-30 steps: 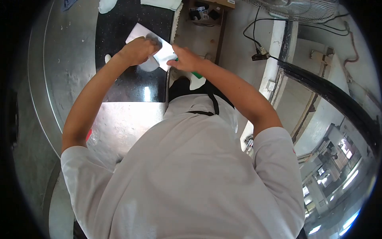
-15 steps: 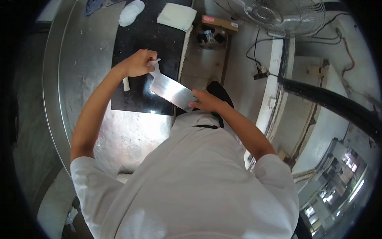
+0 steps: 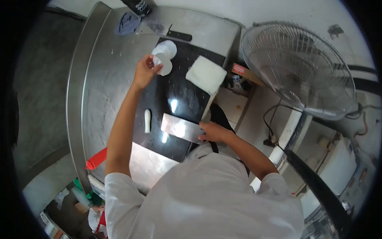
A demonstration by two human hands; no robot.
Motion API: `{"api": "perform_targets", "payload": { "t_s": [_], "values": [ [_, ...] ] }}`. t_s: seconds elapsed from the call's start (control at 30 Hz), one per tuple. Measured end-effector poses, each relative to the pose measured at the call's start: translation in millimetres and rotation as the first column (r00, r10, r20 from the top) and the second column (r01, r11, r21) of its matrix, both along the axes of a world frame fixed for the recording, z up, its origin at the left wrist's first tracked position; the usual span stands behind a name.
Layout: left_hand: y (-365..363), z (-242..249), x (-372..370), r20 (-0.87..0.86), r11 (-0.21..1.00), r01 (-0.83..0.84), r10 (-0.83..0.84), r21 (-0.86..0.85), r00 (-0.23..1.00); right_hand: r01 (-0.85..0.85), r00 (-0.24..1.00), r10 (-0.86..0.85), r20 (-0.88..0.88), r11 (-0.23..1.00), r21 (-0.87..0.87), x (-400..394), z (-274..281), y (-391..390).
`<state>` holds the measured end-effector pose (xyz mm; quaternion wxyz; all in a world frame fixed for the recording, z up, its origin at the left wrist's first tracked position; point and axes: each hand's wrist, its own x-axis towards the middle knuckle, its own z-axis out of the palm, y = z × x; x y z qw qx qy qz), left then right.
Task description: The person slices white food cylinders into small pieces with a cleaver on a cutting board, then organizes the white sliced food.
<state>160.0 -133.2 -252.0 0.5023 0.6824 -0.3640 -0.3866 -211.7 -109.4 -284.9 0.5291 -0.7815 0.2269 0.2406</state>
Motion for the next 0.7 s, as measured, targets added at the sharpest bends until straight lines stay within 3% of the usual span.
{"api": "perform_targets", "payload": {
  "t_s": [0.03, 0.13, 0.23, 0.33, 0.53, 0.6, 0.63, 0.7],
  "values": [
    [-6, -22, 18, 0.012, 0.998, -0.051, 0.051, -0.032, 0.999, -0.055, 0.998, 0.056, -0.012, 0.997, 0.058, 8, 3, -17],
    [-4, -51, 53, 0.532, 0.921, -0.275, 0.093, 0.275, 0.842, -0.167, 0.983, 0.173, -0.067, 0.982, 0.086, 19, -8, -48],
    [0, -46, 59, 0.646, 0.874, -0.303, -0.016, 0.380, 0.764, -0.199, 0.975, 0.206, -0.086, 0.977, 0.081, 20, -11, -71],
    [-5, -40, 61, 0.696, 0.891, -0.282, -0.052, 0.357, 0.717, -0.203, 0.973, 0.213, -0.085, 0.973, 0.112, 22, -9, -81],
    [-43, -60, 69, 0.345, 0.960, -0.171, 0.088, 0.220, 0.935, -0.287, 0.952, 0.297, -0.078, 0.951, 0.118, 43, 0, -110],
    [-52, -55, 64, 0.362, 0.936, -0.157, 0.035, 0.314, 0.932, -0.292, 0.954, 0.296, -0.040, 0.953, 0.079, 49, 1, -115],
    [-49, -84, 77, 0.453, 0.950, -0.101, -0.046, 0.295, 0.890, -0.301, 0.954, 0.301, 0.001, 0.952, 0.050, 48, -6, -117],
    [-57, -80, 78, 0.528, 0.929, -0.094, -0.118, 0.358, 0.841, -0.327, 0.944, 0.325, 0.060, 0.945, 0.014, 51, -9, -120]
  ]
}}
